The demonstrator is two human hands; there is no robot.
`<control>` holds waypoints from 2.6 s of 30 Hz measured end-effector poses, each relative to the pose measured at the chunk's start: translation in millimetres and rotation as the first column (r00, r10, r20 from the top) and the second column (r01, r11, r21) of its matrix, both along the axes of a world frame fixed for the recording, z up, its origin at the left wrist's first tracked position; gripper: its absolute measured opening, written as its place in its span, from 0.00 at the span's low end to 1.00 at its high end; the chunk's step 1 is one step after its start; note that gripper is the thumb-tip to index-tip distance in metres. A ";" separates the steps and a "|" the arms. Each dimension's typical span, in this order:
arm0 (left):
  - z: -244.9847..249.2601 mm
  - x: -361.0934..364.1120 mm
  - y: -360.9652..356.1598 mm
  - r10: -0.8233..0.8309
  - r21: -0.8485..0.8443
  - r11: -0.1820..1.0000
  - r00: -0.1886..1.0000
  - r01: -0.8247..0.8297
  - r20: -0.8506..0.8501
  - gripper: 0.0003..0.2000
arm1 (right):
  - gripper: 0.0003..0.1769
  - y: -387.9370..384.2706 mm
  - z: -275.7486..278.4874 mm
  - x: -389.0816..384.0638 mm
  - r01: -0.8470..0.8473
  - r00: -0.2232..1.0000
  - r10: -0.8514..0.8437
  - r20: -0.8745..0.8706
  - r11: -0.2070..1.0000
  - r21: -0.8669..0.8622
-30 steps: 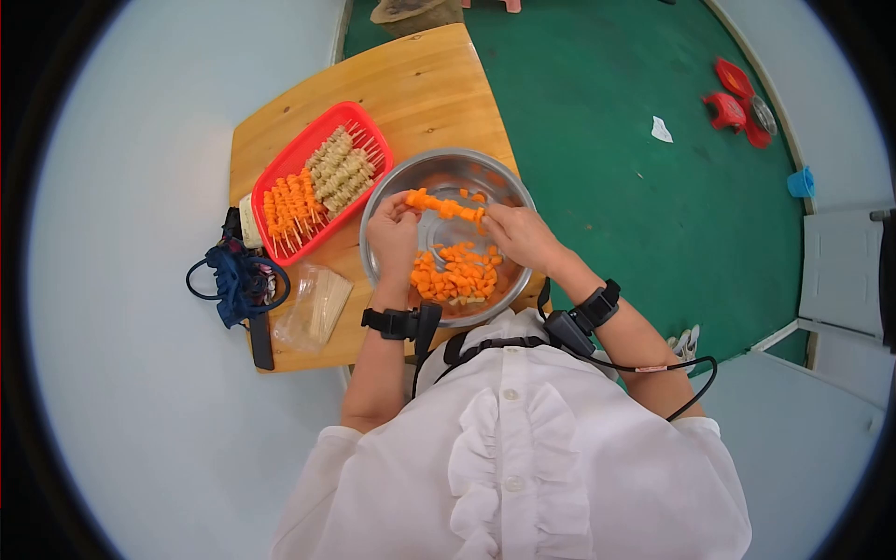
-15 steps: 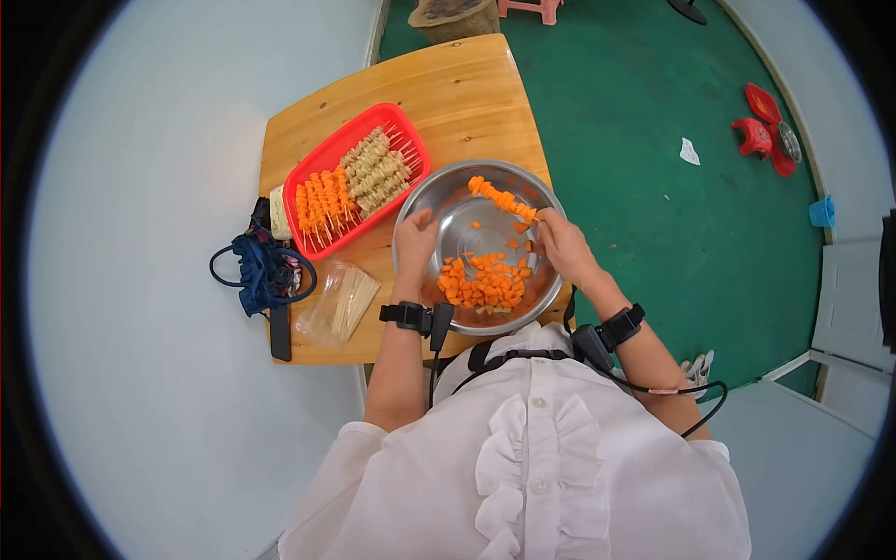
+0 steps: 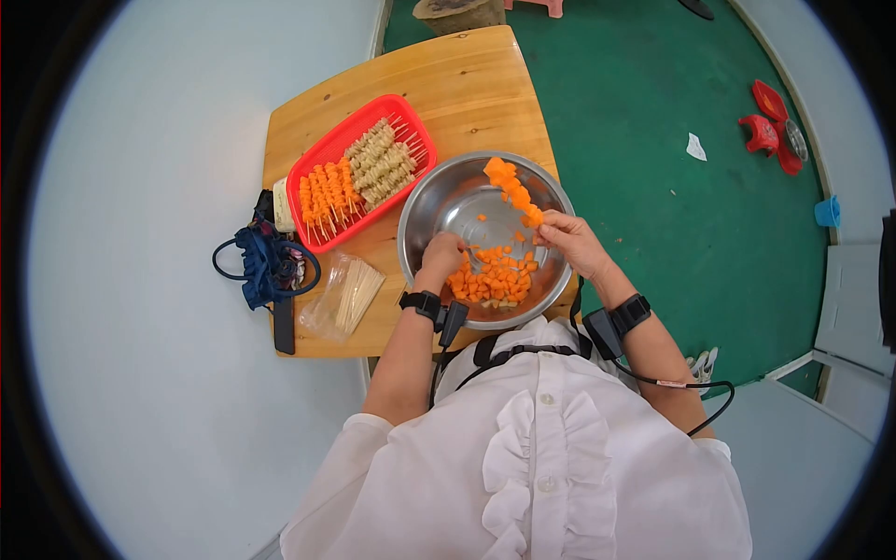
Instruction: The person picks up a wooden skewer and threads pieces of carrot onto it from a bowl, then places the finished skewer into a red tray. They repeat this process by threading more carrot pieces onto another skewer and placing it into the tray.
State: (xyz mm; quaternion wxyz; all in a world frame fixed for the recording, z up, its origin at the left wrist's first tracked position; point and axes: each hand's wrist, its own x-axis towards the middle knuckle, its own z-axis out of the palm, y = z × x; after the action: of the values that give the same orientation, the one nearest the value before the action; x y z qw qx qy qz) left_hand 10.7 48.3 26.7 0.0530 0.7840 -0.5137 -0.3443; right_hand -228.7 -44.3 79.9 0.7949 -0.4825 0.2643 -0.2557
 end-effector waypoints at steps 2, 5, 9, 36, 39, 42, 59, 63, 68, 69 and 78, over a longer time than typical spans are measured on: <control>1.4 -3.2 -0.4 -0.052 0.057 0.997 0.998 0.050 0.029 0.11 | 0.08 0.1 1.6 -0.1 -0.007 1.000 0.006 0.006 0.999 0.041; 22.7 -11.1 -3.2 -0.056 0.131 0.990 0.998 0.051 0.036 0.09 | 0.08 -1.6 2.7 -1.2 -0.022 1.000 0.022 0.001 0.991 0.130; 11.5 -12.3 -3.8 -0.055 0.140 0.989 0.997 0.048 0.051 0.09 | 0.07 -2.9 0.7 -1.9 -0.025 0.999 0.029 -0.019 0.985 0.170; 125.9 -28.2 -13.3 0.290 -0.500 0.533 0.702 -0.683 -0.650 0.11 | 0.07 14.1 16.0 3.4 -0.093 0.949 0.000 -0.315 0.956 -0.279; 137.9 -33.0 -15.9 0.269 -0.546 0.527 0.737 -0.651 -0.620 0.09 | 0.07 14.4 27.0 3.3 -0.076 0.955 -0.013 -0.297 0.956 -0.284; 147.7 -33.9 -19.5 0.236 -0.598 0.500 0.764 -0.626 -0.601 0.09 | 0.07 15.3 40.2 5.2 -0.040 0.966 -0.038 -0.255 0.954 -0.296; 165.1 -35.6 -22.8 0.236 -0.744 0.451 0.870 -0.493 -0.433 0.10 | 0.09 17.6 67.2 7.4 -0.022 0.948 -0.124 -0.292 0.892 -0.451; 167.6 -36.6 -21.6 0.244 -0.789 0.433 0.899 -0.436 -0.364 0.11 | 0.09 16.2 68.5 8.9 -0.024 0.948 -0.135 -0.287 0.871 -0.491; 173.2 -39.7 -18.4 0.245 -0.804 0.428 0.910 -0.412 -0.336 0.11 | 0.09 15.3 66.5 9.1 -0.024 0.947 -0.137 -0.291 0.872 -0.489; 173.2 -39.6 -18.1 0.237 -0.803 0.426 0.908 -0.416 -0.345 0.11 | 0.09 15.2 71.4 8.6 -0.039 0.945 -0.129 -0.301 0.868 -0.495; 177.3 -53.5 -19.1 0.160 -0.824 0.370 0.903 -0.429 -0.398 0.11 | 0.06 21.7 60.9 10.3 0.075 0.942 -0.227 -0.245 0.858 -0.508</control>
State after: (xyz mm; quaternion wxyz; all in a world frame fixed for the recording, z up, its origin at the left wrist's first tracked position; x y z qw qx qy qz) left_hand -42.9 29.2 204.0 0.5870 0.6620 -0.4556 -0.0981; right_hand -218.4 -22.6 140.8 0.5741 -0.6791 0.3441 -0.3014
